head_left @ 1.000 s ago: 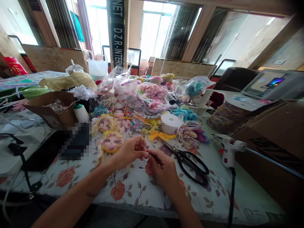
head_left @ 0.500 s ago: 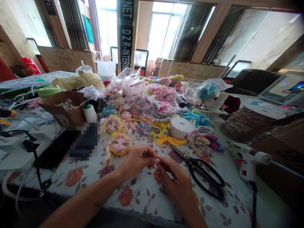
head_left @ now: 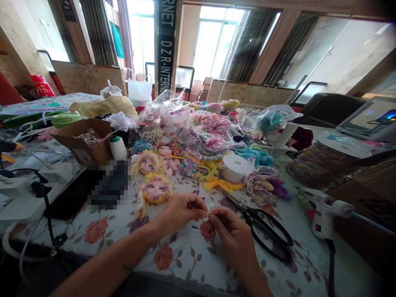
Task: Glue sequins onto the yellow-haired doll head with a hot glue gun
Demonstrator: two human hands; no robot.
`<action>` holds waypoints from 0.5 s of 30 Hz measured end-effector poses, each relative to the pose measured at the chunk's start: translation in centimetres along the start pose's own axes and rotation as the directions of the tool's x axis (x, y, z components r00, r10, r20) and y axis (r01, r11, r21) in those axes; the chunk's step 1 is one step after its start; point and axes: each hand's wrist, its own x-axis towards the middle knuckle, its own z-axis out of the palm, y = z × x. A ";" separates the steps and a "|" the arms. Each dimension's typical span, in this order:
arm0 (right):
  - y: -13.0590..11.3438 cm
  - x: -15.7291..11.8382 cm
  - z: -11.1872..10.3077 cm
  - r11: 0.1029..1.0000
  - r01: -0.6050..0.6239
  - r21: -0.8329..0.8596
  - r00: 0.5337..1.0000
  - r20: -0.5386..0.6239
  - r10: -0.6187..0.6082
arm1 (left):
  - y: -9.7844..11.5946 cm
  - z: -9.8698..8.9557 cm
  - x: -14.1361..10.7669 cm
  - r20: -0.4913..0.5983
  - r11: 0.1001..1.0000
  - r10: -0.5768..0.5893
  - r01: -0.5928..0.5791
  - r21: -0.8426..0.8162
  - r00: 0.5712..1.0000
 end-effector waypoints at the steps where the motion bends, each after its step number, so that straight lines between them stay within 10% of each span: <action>1: -0.1 0.1 -0.1 0.997 -0.038 0.063 0.999 0.009 0.037 | 0.1 0.1 0.0 -0.003 0.999 0.006 -0.006 0.040 1.000; 15: -0.3 0.4 -0.4 0.953 -0.160 0.257 0.984 0.122 0.132 | 0.9 0.3 -0.5 -0.004 0.975 0.023 -0.022 0.222 1.000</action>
